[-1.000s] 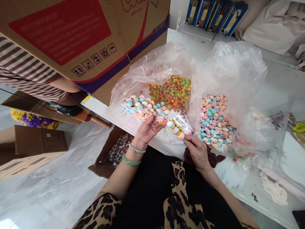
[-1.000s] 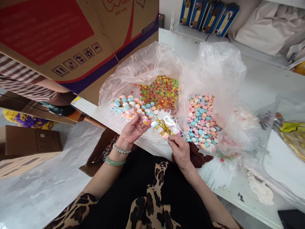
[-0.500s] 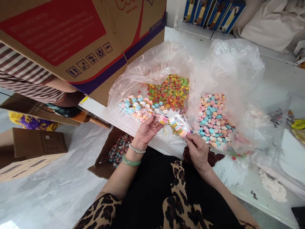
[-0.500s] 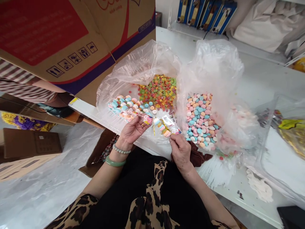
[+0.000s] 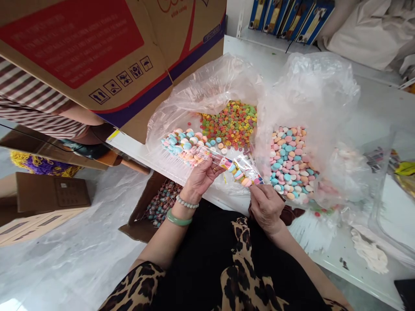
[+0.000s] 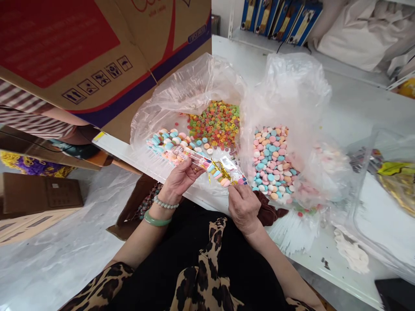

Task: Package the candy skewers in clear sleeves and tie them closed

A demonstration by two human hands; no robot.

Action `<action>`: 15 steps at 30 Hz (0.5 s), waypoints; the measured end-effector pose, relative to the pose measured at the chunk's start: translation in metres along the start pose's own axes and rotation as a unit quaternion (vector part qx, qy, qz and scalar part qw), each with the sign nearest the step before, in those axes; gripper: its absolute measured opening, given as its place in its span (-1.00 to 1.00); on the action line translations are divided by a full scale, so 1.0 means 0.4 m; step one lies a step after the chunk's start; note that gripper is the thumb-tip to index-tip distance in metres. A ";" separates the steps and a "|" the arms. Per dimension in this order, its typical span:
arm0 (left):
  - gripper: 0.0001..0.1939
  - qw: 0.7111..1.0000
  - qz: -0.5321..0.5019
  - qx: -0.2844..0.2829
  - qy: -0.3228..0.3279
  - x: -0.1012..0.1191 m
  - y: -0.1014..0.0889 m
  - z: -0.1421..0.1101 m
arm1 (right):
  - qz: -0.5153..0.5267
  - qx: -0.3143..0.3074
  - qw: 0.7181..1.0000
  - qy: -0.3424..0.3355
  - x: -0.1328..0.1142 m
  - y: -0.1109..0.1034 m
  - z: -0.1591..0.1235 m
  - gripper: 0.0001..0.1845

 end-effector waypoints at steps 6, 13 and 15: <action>-0.87 0.999 0.035 -0.003 -0.021 0.003 -0.019 0.004 | 0.234 -0.145 0.948 0.162 0.048 0.039 0.019 -0.90; -0.80 0.990 0.118 -0.076 -0.018 -0.009 -0.024 0.001 | 0.458 -0.325 0.680 0.471 0.075 0.139 -0.039 -0.83; -0.79 0.987 0.132 -0.089 -0.015 -0.014 -0.022 -0.002 | 0.502 -0.343 0.600 0.521 0.065 0.157 -0.052 -0.77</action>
Point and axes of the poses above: each hand's wrist, its own z-axis towards the middle knuckle, its own y-axis out of the palm, x = y × z, the point moved 6 cm from there along z, towards the middle knuckle, and after that the axes turned 11 degrees about y, right-handed, at the moved point
